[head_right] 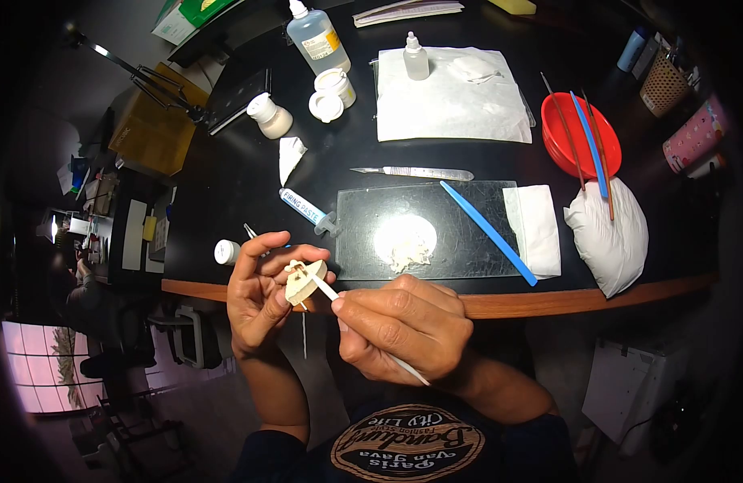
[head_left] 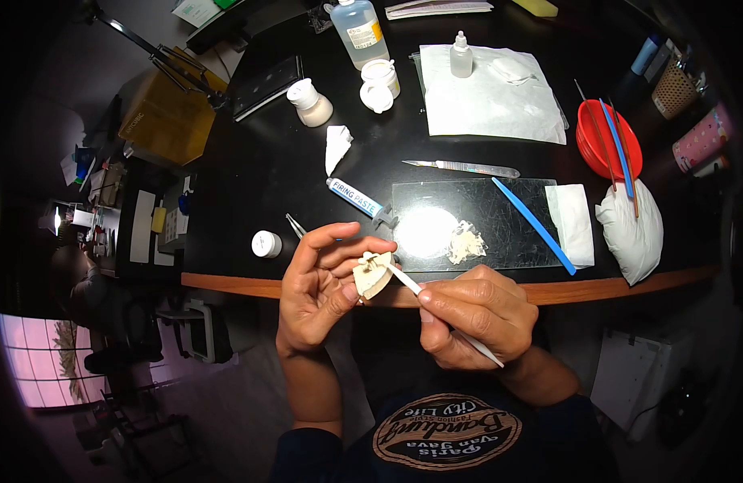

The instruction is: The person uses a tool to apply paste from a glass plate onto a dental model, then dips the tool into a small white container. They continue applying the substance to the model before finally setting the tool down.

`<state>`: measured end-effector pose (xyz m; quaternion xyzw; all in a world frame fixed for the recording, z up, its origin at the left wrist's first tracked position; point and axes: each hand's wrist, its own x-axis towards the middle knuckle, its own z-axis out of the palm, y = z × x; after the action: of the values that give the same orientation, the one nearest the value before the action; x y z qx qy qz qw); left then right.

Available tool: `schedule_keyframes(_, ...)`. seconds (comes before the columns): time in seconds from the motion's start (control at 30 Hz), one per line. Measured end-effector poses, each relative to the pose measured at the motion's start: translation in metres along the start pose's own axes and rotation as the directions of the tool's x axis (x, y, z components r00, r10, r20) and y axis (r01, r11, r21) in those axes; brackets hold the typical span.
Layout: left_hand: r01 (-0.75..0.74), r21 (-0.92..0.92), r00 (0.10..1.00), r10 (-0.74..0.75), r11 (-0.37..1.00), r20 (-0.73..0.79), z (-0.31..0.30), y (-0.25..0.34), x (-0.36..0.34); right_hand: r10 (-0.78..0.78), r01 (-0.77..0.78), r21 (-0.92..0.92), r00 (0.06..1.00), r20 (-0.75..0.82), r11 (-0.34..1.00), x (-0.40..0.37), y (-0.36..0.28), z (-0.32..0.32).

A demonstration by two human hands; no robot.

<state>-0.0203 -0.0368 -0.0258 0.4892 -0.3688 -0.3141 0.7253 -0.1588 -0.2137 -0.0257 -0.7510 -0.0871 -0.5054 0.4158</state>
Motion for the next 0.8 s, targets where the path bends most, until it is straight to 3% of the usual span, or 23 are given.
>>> schedule_keyframes(0.8, 0.016, -0.039, 1.000, -0.016, 0.999, -0.009, 0.0015, 0.0022, -0.0005, 0.004, -0.004, 0.000, 1.000, 0.000, 1.000, -0.0012, -0.0007, 0.0000)
